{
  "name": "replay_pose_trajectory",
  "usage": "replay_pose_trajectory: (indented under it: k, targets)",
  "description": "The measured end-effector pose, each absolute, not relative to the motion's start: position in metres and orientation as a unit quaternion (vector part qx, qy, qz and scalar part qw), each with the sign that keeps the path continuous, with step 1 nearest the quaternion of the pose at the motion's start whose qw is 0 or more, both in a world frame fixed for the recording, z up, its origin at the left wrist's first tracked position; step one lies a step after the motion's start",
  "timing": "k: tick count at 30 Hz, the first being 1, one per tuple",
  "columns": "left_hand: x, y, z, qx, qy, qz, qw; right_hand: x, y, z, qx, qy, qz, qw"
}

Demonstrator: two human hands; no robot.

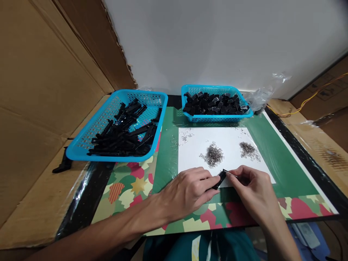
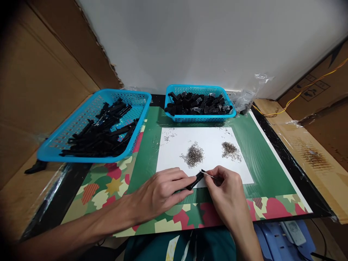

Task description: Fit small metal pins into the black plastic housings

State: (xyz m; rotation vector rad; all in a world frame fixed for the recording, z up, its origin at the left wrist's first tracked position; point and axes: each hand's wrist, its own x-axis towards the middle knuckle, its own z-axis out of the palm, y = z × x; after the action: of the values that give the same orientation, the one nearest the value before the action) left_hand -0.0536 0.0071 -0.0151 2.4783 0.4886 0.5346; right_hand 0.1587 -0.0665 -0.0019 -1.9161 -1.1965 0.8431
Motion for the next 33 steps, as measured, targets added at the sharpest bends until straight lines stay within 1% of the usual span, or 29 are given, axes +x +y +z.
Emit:
replay_pose_trajectory:
  k: [7,14,22,30,33]
  targets:
    - [-0.053,0.006,-0.015,0.923,0.182,0.202,0.272,0.165,-0.072,-0.007,-0.75,-0.442,0.342,0.354]
    - [-0.054,0.006,-0.017,0.919,0.185,0.196,0.287,0.162,-0.071,-0.007,-0.753,-0.444,0.305,0.378]
    - [-0.054,0.007,-0.015,0.917,0.184,0.196,0.295,0.16,-0.068,-0.003,-0.75,-0.439,0.315,0.381]
    - [-0.053,0.007,-0.013,0.919,0.187,0.186,0.293,0.164,-0.064,0.004,-0.746,-0.451,0.343,0.35]
    - [-0.052,0.007,-0.01,0.915,0.192,0.179,0.306,0.164,-0.064,0.004,-0.747,-0.453,0.336,0.352]
